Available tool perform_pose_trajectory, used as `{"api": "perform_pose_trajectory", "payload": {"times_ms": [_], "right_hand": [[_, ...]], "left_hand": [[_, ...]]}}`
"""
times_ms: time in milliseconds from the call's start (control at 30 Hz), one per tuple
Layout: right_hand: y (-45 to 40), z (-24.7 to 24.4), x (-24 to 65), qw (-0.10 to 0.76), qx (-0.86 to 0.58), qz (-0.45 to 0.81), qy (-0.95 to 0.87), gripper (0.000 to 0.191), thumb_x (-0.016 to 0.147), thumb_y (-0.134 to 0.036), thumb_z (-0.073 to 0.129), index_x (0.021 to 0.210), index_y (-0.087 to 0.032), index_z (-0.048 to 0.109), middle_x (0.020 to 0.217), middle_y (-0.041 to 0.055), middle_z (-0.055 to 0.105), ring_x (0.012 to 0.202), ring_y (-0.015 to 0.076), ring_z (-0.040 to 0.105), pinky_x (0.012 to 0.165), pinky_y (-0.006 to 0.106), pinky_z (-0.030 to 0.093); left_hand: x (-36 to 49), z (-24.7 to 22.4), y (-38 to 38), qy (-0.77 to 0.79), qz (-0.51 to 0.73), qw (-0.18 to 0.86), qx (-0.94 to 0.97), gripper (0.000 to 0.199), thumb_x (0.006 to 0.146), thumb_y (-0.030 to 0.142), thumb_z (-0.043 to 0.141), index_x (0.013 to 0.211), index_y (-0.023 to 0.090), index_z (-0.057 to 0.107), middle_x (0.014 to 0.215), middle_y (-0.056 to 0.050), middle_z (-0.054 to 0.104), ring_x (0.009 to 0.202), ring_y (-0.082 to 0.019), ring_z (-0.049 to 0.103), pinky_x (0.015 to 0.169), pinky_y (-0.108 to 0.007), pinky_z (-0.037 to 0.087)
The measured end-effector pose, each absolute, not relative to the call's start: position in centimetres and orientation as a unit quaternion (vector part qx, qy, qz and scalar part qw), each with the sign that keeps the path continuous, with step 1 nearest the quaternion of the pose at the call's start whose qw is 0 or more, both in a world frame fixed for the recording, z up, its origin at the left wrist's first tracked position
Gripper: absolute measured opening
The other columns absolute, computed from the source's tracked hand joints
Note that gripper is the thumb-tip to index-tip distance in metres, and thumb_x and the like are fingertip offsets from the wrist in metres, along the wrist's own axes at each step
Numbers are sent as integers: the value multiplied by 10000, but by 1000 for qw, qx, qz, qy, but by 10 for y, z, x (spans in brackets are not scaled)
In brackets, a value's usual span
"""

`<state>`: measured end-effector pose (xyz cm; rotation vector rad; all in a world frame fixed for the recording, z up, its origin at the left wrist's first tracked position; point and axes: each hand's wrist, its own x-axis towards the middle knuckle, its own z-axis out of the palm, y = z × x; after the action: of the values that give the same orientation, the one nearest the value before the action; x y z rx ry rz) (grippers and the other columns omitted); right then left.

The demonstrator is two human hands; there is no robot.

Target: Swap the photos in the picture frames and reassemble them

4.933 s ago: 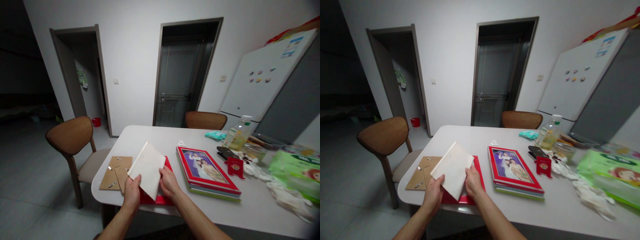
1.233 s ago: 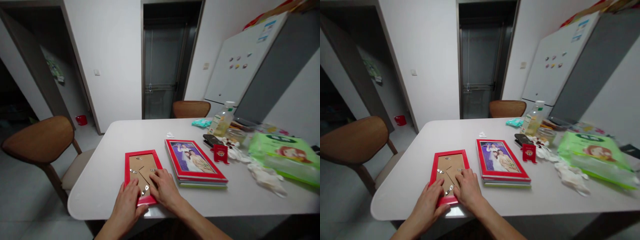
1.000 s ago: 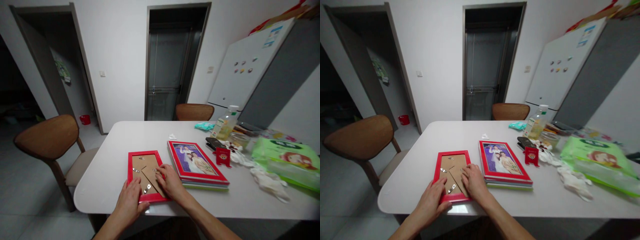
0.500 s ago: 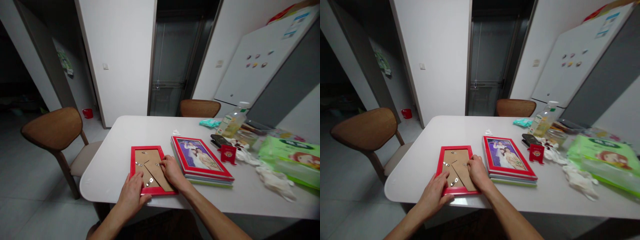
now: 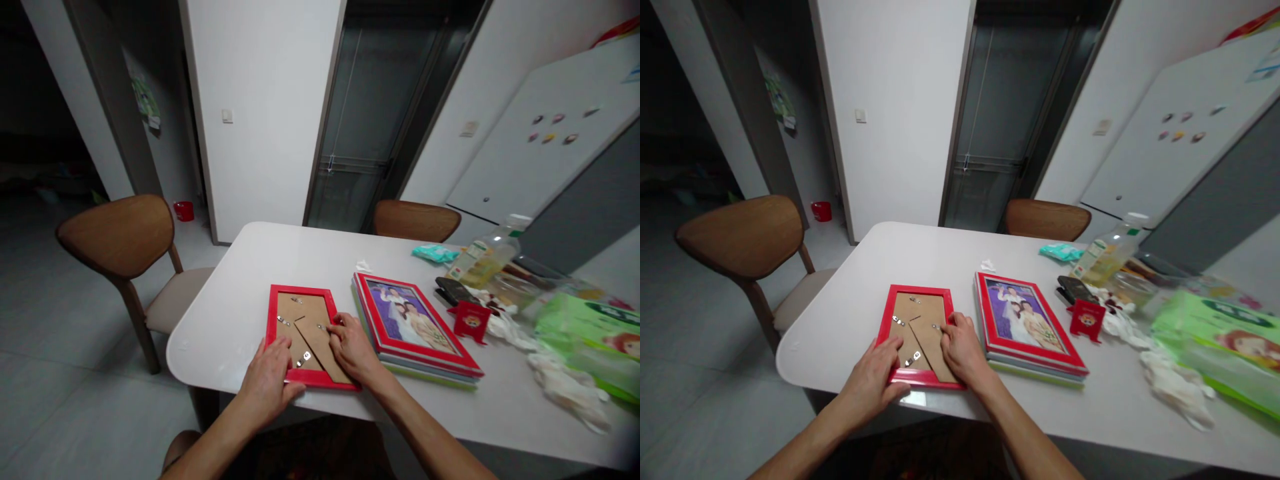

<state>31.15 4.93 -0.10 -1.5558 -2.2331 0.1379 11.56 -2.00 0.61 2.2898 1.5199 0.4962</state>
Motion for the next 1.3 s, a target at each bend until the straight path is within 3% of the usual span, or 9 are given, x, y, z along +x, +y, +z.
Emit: {"api": "perform_pose_trajectory", "payload": {"times_ms": [233, 367, 500, 667, 800, 1033, 1200, 1300], "right_hand": [[27, 0, 297, 244, -510, 22, -825, 253, 763, -180, 413, 912, -149, 615, 1006, 108, 494, 939, 202, 411, 823, 331, 338], [8, 6, 281, 233, -400, 56, -885, 190, 761, -207, 458, 824, -234, 636, 947, 57, 527, 898, 187, 430, 775, 346, 346], [-4, 12, 279, 224, -344, 80, -908, 199, 772, -197, 450, 848, -231, 630, 920, 54, 539, 896, 180, 420, 781, 347, 347], [0, 9, 282, 237, -349, 105, -901, 230, 785, -202, 432, 908, -233, 623, 946, 59, 540, 915, 183, 428, 806, 359, 346], [27, 3, 264, 267, -417, 135, -858, 257, 808, -246, 408, 962, -201, 609, 902, 66, 562, 846, 161, 482, 757, 299, 375], [79, 0, 221, 217, -478, 89, -846, 210, 769, -216, 464, 760, -162, 667, 710, 57, 605, 708, 143, 509, 675, 234, 355], [78, -7, 220, 203, -457, 60, -864, 288, 784, -195, 426, 596, -140, 637, 665, 59, 575, 658, 127, 479, 627, 219, 339], [79, -6, 224, 196, -443, 77, -871, 289, 788, -199, 416, 617, -145, 642, 668, 57, 580, 674, 129, 488, 635, 215, 341]], "left_hand": [[112, 0, -22, 527, 211, 182, 803, 264, 650, 293, 627, 846, 150, 523, 1244, -140, 432, 1173, -246, 353, 993, -451, 218], [110, -1, -23, 518, 225, 191, 803, 259, 670, 308, 613, 850, 144, 526, 1242, -151, 432, 1176, -246, 349, 991, -450, 226], [110, -3, -23, 517, 238, 192, 800, 268, 675, 314, 609, 862, 139, 530, 1228, -155, 447, 1171, -246, 357, 989, -447, 234], [110, -7, -23, 512, 256, 191, 797, 273, 669, 323, 611, 864, 147, 538, 1218, -151, 457, 1161, -255, 369, 983, -464, 234], [109, -7, -23, 510, 271, 200, 792, 324, 631, 296, 642, 901, 155, 531, 1199, -140, 473, 1141, -262, 390, 965, -474, 257], [111, -1, -22, 517, 256, 205, 790, 397, 596, 259, 673, 941, 153, 507, 1202, -126, 465, 1144, -258, 380, 969, -451, 246], [112, 1, -22, 523, 248, 208, 789, 395, 586, 272, 680, 922, 154, 510, 1171, -109, 493, 1129, -247, 397, 965, -425, 259], [112, 2, -23, 528, 242, 207, 787, 397, 590, 265, 674, 933, 144, 516, 1193, -120, 480, 1140, -243, 389, 980, -422, 238]]}}
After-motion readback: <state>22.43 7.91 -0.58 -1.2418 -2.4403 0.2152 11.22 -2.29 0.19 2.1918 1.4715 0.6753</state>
